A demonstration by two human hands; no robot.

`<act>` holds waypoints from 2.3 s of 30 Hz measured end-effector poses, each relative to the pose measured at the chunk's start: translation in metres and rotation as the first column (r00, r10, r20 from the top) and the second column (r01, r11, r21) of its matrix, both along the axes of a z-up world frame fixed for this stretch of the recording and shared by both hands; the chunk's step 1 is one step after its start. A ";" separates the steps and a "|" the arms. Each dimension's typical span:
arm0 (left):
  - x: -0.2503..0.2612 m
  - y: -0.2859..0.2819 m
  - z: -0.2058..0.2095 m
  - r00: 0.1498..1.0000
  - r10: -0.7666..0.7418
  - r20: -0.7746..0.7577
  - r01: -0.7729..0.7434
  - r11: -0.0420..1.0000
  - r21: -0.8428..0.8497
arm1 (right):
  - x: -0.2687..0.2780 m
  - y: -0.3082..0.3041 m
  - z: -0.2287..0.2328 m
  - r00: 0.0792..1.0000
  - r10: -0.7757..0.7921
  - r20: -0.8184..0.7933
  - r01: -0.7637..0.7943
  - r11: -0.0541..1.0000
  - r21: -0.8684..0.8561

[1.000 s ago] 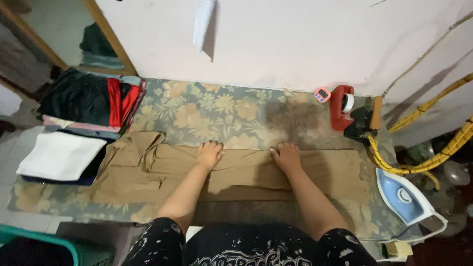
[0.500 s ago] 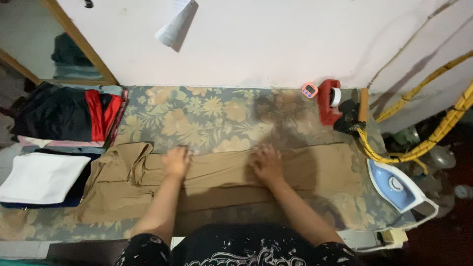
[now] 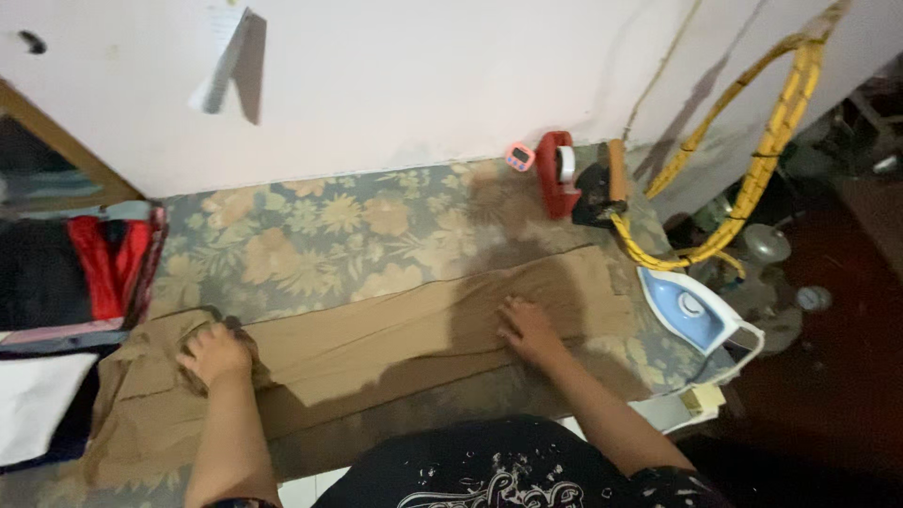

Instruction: The person spreads a shirt on an ironing board, irons the torso and sleeve regions with an iron, and then folds the shirt by hand on the same surface.

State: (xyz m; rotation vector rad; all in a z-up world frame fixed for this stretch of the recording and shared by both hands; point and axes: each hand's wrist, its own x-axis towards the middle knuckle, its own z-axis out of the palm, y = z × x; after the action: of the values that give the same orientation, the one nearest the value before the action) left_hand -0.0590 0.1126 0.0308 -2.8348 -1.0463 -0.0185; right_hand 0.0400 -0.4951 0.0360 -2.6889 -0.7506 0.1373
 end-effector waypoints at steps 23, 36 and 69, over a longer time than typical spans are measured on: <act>0.038 -0.312 0.011 0.804 -0.517 0.294 0.570 0.812 -0.128 | 0.213 -0.140 0.001 0.699 -0.703 -0.134 0.691 0.712 -0.125; 0.042 -0.400 0.002 0.292 -0.826 0.482 0.949 0.313 -0.039 | 0.204 -0.123 0.009 0.749 -0.634 -0.191 0.556 0.759 -0.339; 0.050 -0.361 0.000 0.377 -0.485 0.789 0.914 0.332 -0.232 | 0.160 -0.110 0.018 0.775 -0.136 0.617 0.372 0.887 -0.273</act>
State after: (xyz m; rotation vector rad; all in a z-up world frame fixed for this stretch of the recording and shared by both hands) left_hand -0.0086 -0.2481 0.0303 -3.7846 0.6525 -0.8733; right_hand 0.2005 -0.6049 0.0538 -3.2153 -0.5261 -0.7298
